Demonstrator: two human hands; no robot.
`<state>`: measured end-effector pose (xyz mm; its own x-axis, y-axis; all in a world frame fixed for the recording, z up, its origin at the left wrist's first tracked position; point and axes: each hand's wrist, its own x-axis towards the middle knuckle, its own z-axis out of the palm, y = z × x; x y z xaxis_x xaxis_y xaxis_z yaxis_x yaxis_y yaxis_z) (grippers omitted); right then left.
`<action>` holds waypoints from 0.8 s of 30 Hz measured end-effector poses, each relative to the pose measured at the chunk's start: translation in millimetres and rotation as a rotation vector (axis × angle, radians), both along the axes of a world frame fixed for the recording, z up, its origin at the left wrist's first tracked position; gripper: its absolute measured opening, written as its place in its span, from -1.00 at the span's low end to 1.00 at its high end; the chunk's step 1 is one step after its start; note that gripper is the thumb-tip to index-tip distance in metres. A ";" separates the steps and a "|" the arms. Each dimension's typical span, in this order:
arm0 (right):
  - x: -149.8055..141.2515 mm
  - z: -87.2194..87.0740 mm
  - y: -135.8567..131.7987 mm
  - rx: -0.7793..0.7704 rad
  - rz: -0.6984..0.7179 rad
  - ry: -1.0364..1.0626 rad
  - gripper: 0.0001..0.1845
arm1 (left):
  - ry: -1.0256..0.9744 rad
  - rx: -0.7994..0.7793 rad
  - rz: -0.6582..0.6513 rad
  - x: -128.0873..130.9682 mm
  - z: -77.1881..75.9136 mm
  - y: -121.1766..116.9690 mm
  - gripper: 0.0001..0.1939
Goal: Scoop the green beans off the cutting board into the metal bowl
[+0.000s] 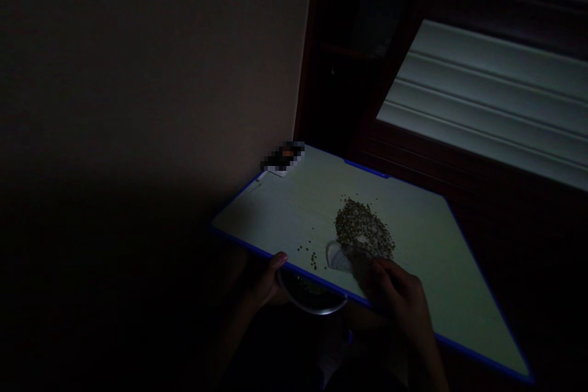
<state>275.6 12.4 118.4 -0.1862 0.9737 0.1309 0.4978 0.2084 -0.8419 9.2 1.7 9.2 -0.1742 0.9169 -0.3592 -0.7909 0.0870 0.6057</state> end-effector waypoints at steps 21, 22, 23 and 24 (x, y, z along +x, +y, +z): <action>-7.9 9.6 -0.1 -0.008 0.139 -0.084 -0.68 | 0.055 -0.006 0.071 1.3 1.0 0.0 -0.29; -7.5 9.1 -0.1 -0.006 0.134 -0.082 -0.68 | 0.054 0.012 0.072 1.1 0.3 0.2 -0.28; -7.1 8.7 -0.1 -0.003 0.127 -0.080 -0.69 | 0.049 0.023 0.069 1.1 -0.2 0.4 -0.28; -6.9 8.4 -0.2 0.001 0.122 -0.077 -0.69 | 0.042 0.029 0.063 1.1 -0.3 0.5 -0.28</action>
<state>268.7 12.2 126.8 -0.3124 0.9433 0.1126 0.5324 0.2720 -0.8016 10.3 2.2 8.9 -0.2462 0.9136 -0.3237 -0.7680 0.0198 0.6401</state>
